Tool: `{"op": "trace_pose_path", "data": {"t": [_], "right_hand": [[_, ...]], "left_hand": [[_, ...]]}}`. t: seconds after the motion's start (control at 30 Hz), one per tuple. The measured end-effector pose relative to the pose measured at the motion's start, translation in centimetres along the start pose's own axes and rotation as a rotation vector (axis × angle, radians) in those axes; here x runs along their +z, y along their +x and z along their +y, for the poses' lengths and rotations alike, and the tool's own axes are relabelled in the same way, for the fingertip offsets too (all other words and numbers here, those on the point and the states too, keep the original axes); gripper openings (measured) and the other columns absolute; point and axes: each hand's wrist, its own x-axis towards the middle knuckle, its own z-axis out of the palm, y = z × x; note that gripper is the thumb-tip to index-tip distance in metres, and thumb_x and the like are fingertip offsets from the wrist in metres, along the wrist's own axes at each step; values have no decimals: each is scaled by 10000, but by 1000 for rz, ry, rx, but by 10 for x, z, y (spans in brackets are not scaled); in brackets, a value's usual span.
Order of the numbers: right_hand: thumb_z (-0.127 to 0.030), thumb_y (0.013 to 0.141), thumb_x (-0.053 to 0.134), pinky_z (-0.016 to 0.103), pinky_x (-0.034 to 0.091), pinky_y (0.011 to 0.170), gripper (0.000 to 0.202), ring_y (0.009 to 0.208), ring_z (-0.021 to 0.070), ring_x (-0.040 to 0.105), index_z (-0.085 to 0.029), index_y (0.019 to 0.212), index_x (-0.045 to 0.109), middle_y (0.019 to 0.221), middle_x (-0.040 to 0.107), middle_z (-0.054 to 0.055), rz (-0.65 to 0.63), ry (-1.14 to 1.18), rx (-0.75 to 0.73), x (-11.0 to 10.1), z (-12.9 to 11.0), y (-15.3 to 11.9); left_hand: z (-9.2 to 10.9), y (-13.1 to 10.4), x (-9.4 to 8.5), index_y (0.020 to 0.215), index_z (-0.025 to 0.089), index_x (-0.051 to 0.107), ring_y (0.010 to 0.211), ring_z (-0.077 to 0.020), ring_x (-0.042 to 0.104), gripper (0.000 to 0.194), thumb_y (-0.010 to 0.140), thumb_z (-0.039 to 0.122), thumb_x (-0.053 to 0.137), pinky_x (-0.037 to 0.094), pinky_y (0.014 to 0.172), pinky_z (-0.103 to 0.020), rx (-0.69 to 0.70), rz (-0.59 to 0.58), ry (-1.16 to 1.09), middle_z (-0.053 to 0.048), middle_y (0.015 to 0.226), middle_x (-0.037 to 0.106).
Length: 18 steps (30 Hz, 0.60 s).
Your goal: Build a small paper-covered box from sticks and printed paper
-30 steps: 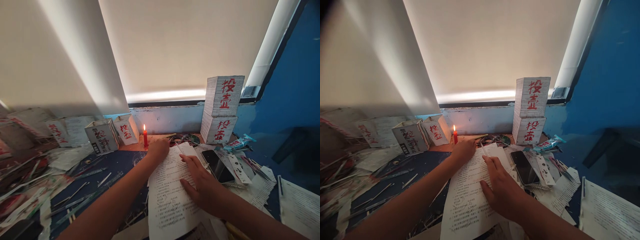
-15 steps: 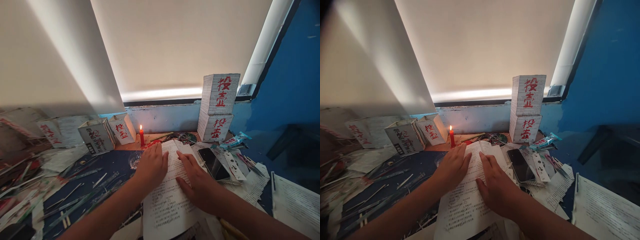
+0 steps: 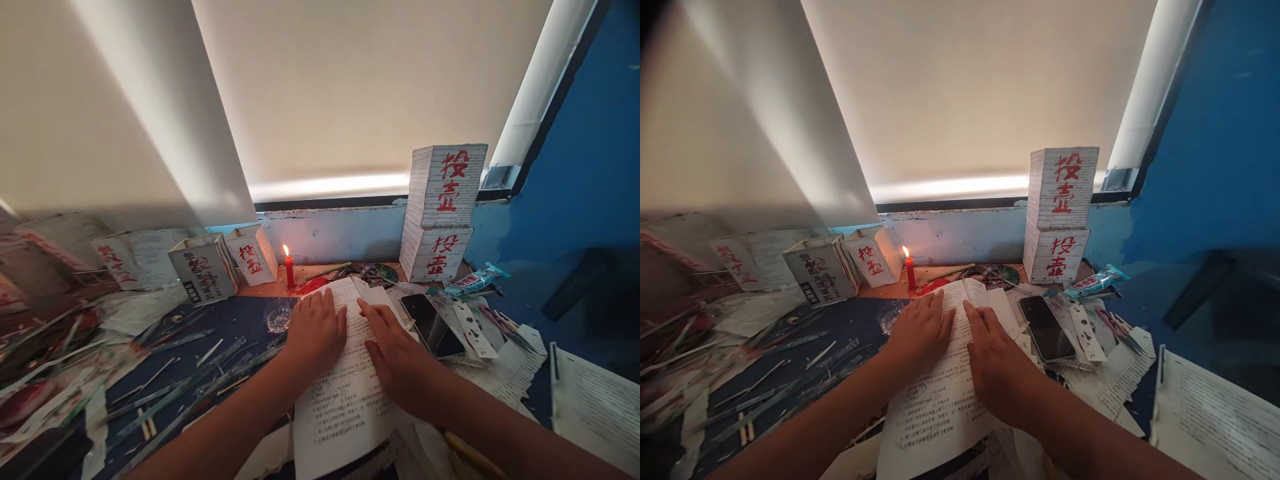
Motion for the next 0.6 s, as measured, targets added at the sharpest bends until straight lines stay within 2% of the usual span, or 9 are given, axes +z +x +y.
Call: {"op": "trace_pose_path", "data": {"t": [0.1,0.2,0.3,0.47,0.6], "right_hand": [[-126,1020,360,464,373,1227,625,1423,227,443,-171,1627,218,1527,395,164,1,5,-6,-1,-1,0],[-122,1019,360,466,369,1230,634,1425,233,439,-158,1633,208,1536,383,172,2,9,-3,-2,-3,0],[-126,1019,365,460,363,1234,635,1433,238,432,-142,1635,213,1540,384,179,-7,12,11,-3,-4,0],[-124,1014,371,439,354,1240,638,1459,239,401,-108,1633,217,1554,369,192,-21,0,15,-4,-4,2],[-111,1010,371,437,365,1232,653,1450,238,398,-100,1638,194,1543,376,196,-31,-1,-1,-4,-4,1]], "left_hand": [[-3,20,0,1356,136,591,1190,-295,661,422,1060,423,501,520,1024,-518,-33,35,14,-142,1266,697],[-6,39,1,1205,162,659,1055,-255,697,325,1018,424,609,567,940,-493,-69,28,28,-89,1169,710],[-10,57,3,1197,163,662,991,-234,706,302,1012,399,630,594,883,-456,-101,-11,32,-85,1157,709],[-16,83,5,1202,161,662,995,-234,707,294,1004,377,648,606,863,-445,-127,-64,43,-88,1177,703],[-20,91,-4,1218,163,657,1013,-242,704,304,1002,375,651,602,875,-456,-94,-48,58,-90,1193,699]]}}
